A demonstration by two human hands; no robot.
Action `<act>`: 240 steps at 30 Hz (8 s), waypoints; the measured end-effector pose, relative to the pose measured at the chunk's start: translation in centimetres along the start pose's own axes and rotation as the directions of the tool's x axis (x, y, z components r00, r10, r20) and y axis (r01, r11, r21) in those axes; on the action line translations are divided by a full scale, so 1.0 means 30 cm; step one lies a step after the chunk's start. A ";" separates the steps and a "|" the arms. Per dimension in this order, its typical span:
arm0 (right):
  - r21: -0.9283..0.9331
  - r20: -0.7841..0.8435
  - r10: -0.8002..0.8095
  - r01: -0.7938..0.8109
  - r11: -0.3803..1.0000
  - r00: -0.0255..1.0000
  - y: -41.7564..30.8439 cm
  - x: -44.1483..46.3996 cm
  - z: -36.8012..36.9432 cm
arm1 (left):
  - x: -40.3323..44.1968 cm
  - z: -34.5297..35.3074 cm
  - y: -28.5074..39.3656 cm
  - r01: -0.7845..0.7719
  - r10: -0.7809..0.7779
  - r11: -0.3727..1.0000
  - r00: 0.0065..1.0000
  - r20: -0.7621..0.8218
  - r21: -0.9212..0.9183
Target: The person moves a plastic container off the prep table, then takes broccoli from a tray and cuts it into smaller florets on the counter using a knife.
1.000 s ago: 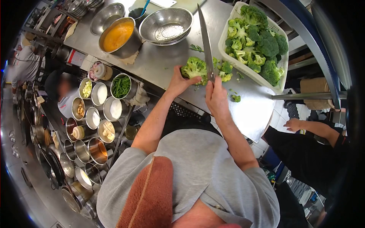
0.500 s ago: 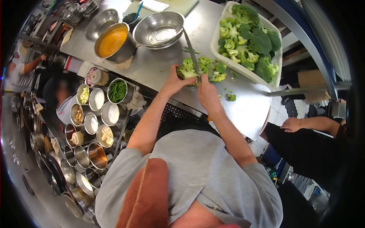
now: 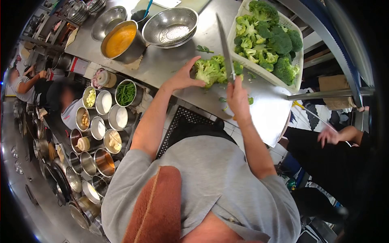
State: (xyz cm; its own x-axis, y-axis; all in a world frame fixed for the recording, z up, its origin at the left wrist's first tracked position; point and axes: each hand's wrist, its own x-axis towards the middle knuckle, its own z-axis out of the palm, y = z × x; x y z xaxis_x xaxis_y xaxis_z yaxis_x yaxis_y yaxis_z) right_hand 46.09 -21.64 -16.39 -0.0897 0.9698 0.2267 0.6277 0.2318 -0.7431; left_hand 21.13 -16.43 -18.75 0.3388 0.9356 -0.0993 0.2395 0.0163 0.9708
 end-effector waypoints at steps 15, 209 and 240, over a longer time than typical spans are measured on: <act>-0.032 0.126 -0.081 0.086 0.996 0.989 -0.141 0.044 -0.033 | 0.077 0.082 -0.062 0.108 -0.062 0.929 0.988 0.139 -0.354; -0.071 0.671 0.044 0.005 0.997 0.740 -0.141 -0.005 -0.006 | -0.079 0.200 -0.134 -0.118 0.366 0.919 0.614 -0.699 0.377; -0.204 0.709 -0.021 0.234 0.951 0.704 -0.078 0.102 0.065 | -0.035 0.233 -0.121 -0.090 0.291 0.953 0.529 -0.797 0.288</act>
State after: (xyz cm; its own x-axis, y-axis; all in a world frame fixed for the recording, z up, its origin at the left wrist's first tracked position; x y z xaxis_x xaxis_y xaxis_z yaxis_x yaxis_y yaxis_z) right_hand 42.83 -19.08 -15.18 -0.6249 0.7320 -0.2713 0.7336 0.4317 -0.5249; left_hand 26.26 -19.95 -23.69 -0.4767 0.7808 0.4039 0.4594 -0.1705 0.8717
